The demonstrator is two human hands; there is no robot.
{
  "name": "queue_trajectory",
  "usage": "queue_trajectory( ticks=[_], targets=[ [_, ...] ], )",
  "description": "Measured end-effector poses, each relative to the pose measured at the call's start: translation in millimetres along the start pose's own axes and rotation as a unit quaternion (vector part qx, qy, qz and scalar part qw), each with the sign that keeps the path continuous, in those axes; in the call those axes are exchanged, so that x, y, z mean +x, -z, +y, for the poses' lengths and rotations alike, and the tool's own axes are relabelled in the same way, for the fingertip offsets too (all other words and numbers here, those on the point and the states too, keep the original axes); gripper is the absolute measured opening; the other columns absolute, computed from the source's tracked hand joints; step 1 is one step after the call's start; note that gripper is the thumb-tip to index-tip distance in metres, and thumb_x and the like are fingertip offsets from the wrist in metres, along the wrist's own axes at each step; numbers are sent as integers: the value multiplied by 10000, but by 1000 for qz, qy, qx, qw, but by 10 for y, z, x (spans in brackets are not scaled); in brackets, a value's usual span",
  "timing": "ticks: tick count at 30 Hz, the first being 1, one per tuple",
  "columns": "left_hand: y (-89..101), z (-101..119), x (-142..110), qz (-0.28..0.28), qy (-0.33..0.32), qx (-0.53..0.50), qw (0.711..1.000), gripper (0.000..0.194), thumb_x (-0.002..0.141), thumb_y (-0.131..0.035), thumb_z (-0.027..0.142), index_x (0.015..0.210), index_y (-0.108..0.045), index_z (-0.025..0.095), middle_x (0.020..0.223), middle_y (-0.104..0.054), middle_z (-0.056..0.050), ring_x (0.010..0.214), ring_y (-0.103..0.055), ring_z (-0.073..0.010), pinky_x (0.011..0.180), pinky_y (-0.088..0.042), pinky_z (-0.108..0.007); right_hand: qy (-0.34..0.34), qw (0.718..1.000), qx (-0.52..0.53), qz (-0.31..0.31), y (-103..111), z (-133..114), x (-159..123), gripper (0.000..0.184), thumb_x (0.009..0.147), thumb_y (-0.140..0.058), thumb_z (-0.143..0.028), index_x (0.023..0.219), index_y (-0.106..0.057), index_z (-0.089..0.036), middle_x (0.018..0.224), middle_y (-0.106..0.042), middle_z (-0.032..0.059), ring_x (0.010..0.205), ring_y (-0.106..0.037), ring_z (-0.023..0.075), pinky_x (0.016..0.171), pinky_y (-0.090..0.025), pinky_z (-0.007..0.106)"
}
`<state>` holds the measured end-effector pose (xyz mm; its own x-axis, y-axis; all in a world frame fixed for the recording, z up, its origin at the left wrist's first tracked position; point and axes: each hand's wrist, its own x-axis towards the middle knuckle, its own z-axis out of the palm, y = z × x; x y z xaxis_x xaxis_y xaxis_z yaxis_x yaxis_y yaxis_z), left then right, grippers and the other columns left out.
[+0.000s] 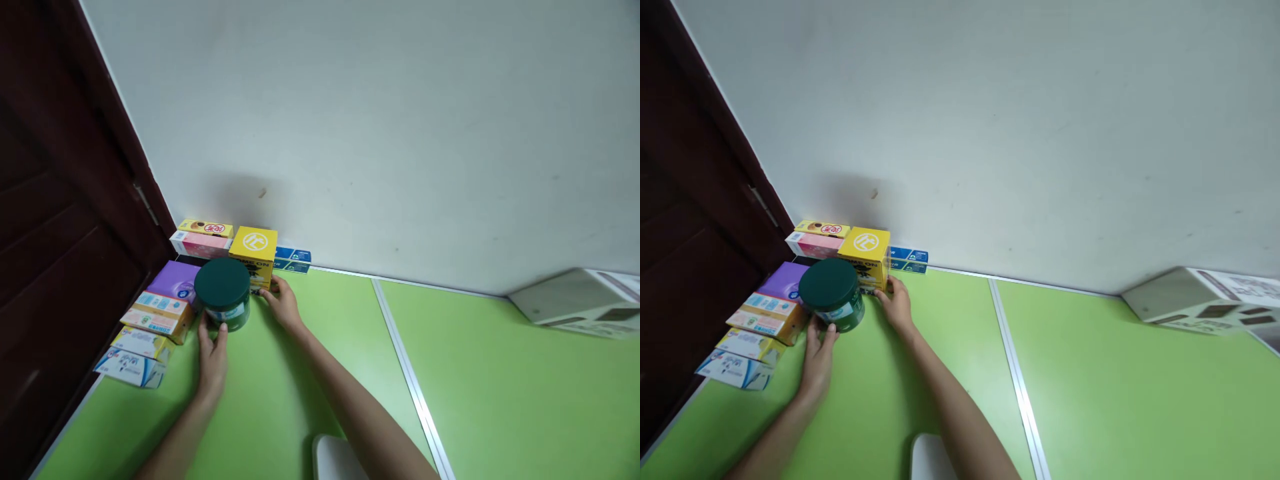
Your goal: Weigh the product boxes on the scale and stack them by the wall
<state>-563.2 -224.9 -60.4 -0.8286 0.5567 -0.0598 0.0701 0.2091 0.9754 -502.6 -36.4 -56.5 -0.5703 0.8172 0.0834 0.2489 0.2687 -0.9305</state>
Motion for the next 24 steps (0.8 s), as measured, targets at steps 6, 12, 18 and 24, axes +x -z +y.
queue_trajectory(
  ticks=[6, 12, 18, 24],
  targets=[
    [-86, 29, 77, 92, 1, -32, 995, 637, 870, -499, 486, 1384, -298, 167, 1501, -347, -158, 1391, -341, -248, 1145, -269, -388, -9, 999, -51, 0, -91, -156, -121, 516, 775, -616, -234, 1267, -513, -115, 1253, -589, 162, 1132, -551, 287, 1008, -422, 438],
    [-97, 54, 42, 126, 3, -42, 991, 611, 778, -519, 288, 1337, -333, 127, 1471, -363, -205, 1379, -356, -275, 1115, -324, -407, -35, 992, -96, -69, -26, -387, -369, 752, 739, -620, -141, 1426, -319, -83, 1455, -408, 194, 1364, -354, 298, 1138, -268, 435],
    [96, 274, -470, 52, 6, -19, 998, 535, 728, -516, 293, 1219, -464, 86, 1362, -474, -265, 1318, -435, -342, 1061, -386, -494, -53, 970, -113, -209, 718, -632, -945, 540, 809, -562, -161, 1331, -476, -53, 1331, -550, 207, 1162, -588, 270, 979, -463, 377],
    [292, 628, -1482, -368, -135, 224, 892, 388, 799, -568, 310, 1176, -648, 351, 1256, -649, -47, 1229, -548, -295, 1082, -400, -446, 121, 873, -232, -412, 1538, -824, -2210, 384, 794, -635, -316, 1143, -651, -156, 1028, -741, 105, 895, -701, 260, 701, -539, 335]
  ],
)
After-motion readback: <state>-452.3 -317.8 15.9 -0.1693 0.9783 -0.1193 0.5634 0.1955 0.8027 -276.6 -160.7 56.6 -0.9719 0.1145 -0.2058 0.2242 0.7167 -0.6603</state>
